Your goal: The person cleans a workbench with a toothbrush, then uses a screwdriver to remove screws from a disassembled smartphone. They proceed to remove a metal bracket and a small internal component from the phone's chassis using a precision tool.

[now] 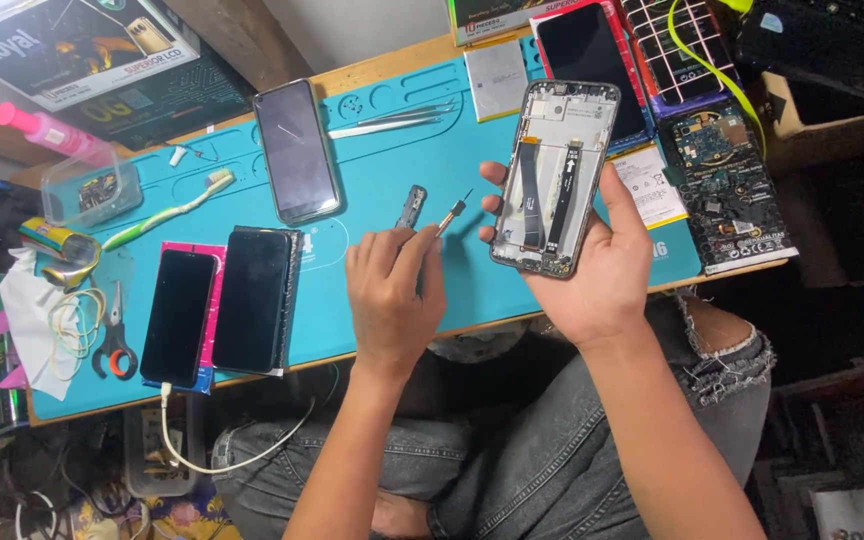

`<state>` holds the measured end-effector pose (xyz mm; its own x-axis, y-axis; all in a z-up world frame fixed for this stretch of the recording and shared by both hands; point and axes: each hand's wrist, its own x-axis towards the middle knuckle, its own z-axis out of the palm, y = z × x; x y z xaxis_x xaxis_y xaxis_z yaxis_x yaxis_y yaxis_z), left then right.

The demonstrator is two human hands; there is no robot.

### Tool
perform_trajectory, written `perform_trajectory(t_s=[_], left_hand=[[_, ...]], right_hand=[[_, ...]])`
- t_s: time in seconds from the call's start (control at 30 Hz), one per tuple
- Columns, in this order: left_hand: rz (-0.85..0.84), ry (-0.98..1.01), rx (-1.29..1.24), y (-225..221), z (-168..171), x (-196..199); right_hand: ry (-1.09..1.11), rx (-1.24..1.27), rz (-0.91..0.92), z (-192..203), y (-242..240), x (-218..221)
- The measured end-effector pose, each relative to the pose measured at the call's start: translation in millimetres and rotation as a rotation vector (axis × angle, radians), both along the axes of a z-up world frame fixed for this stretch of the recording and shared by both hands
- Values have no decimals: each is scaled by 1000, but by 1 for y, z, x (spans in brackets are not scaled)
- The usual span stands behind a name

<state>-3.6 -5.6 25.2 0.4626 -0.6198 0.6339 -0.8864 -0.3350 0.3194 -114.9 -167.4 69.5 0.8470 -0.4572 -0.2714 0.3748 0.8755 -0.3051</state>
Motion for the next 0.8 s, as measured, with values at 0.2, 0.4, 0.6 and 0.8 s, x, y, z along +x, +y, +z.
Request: perform_trajectory(t_s=[0.2,0.4,0.6,0.8], left_hand=[[3,-8,-31,0,-1,-1],[4,120,47,0,-7,3],[11,119,54,1,-3,-1],[4,62,-47,1,6,-4]], right_hand=[[-24,-11,12,-4,1,0],[-32,-5,1,-9,1,1],[-35,-49,25,-11,0,2],[-33,-47,39,-7,2,3]])
